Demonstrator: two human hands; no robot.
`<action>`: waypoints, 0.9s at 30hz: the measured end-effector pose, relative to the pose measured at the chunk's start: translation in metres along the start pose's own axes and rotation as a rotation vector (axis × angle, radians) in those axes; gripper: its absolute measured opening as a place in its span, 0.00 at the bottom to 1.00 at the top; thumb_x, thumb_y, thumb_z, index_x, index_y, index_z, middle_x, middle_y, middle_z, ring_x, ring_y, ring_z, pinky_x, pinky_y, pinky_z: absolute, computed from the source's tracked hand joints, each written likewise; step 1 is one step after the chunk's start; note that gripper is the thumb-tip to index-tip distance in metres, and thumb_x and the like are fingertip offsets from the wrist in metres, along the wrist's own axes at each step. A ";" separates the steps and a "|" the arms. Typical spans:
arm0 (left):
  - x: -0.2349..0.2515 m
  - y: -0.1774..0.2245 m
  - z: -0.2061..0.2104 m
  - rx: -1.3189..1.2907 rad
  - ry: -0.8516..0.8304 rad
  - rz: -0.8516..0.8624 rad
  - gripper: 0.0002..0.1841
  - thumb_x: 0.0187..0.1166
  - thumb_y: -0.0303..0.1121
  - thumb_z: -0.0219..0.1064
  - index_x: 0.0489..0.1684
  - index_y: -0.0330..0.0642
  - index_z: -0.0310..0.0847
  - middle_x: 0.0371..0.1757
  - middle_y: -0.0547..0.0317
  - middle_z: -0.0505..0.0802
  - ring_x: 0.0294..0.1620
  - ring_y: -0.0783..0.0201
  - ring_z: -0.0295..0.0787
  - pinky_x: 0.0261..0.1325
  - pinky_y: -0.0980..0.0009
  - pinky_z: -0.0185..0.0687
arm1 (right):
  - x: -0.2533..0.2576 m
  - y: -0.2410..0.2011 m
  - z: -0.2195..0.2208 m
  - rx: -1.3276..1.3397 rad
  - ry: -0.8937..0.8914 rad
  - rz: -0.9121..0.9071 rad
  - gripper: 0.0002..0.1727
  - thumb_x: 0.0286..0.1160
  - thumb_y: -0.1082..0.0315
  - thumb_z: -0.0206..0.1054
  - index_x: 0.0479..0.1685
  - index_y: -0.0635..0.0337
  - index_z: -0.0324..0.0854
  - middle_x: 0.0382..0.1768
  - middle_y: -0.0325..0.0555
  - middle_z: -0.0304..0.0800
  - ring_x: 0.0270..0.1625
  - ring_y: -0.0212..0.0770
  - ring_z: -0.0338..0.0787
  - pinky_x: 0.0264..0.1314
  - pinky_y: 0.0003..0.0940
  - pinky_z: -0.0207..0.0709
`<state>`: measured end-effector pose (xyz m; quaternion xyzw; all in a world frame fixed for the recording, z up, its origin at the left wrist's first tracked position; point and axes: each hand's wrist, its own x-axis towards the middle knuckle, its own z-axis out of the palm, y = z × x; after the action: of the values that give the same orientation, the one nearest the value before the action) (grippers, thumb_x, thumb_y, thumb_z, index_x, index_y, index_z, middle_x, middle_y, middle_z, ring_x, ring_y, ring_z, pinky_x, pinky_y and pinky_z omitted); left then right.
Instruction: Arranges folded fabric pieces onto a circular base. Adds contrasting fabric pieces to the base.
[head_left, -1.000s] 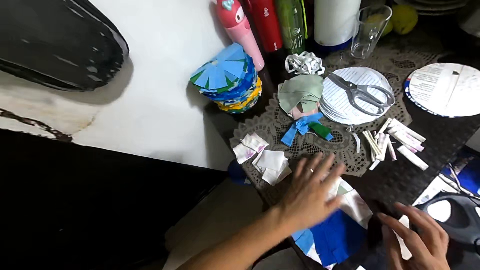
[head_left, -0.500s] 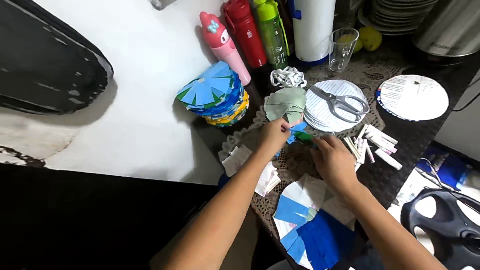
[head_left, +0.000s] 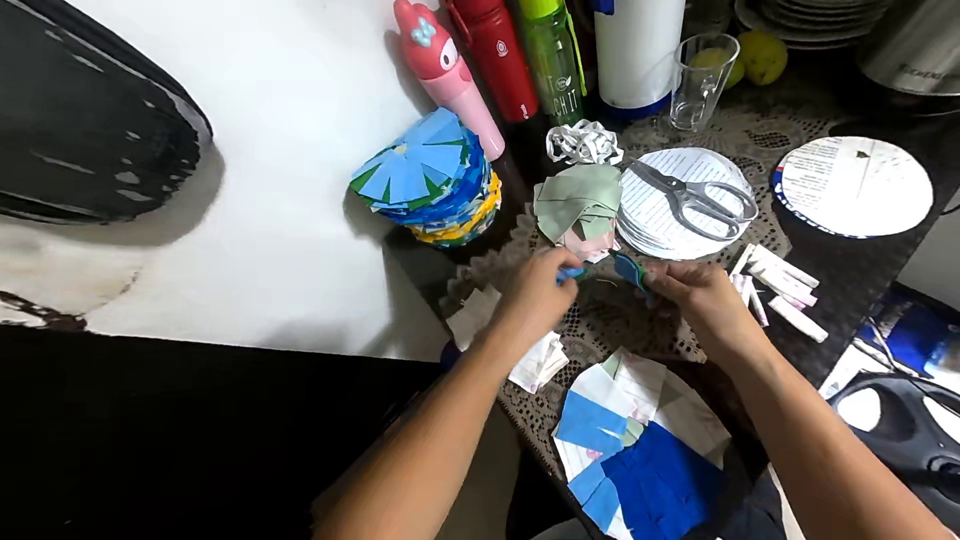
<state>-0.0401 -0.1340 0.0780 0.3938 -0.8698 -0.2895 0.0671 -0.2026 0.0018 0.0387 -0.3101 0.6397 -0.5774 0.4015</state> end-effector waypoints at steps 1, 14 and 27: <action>-0.006 0.007 0.006 -0.142 0.000 -0.019 0.10 0.81 0.26 0.67 0.55 0.37 0.87 0.56 0.49 0.92 0.52 0.57 0.91 0.58 0.55 0.86 | -0.003 -0.001 0.000 0.093 -0.033 0.038 0.11 0.87 0.73 0.60 0.38 0.65 0.88 0.29 0.39 0.91 0.29 0.27 0.88 0.35 0.21 0.82; -0.017 0.015 0.045 -0.508 0.172 -0.055 0.06 0.75 0.27 0.75 0.40 0.37 0.83 0.35 0.58 0.89 0.35 0.70 0.87 0.43 0.71 0.85 | -0.026 0.022 0.009 -0.459 0.302 -0.348 0.12 0.80 0.69 0.66 0.54 0.64 0.88 0.47 0.53 0.90 0.45 0.46 0.90 0.47 0.47 0.83; -0.042 0.027 0.056 -0.449 0.213 0.056 0.05 0.74 0.23 0.72 0.43 0.39 0.89 0.38 0.61 0.93 0.36 0.76 0.90 0.44 0.78 0.87 | -0.035 0.023 0.031 -0.206 0.264 -0.317 0.04 0.75 0.69 0.73 0.40 0.61 0.91 0.33 0.38 0.92 0.30 0.21 0.87 0.36 0.18 0.81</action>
<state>-0.0486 -0.0640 0.0514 0.3730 -0.7824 -0.4303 0.2521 -0.1566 0.0199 0.0211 -0.3678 0.6855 -0.6006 0.1846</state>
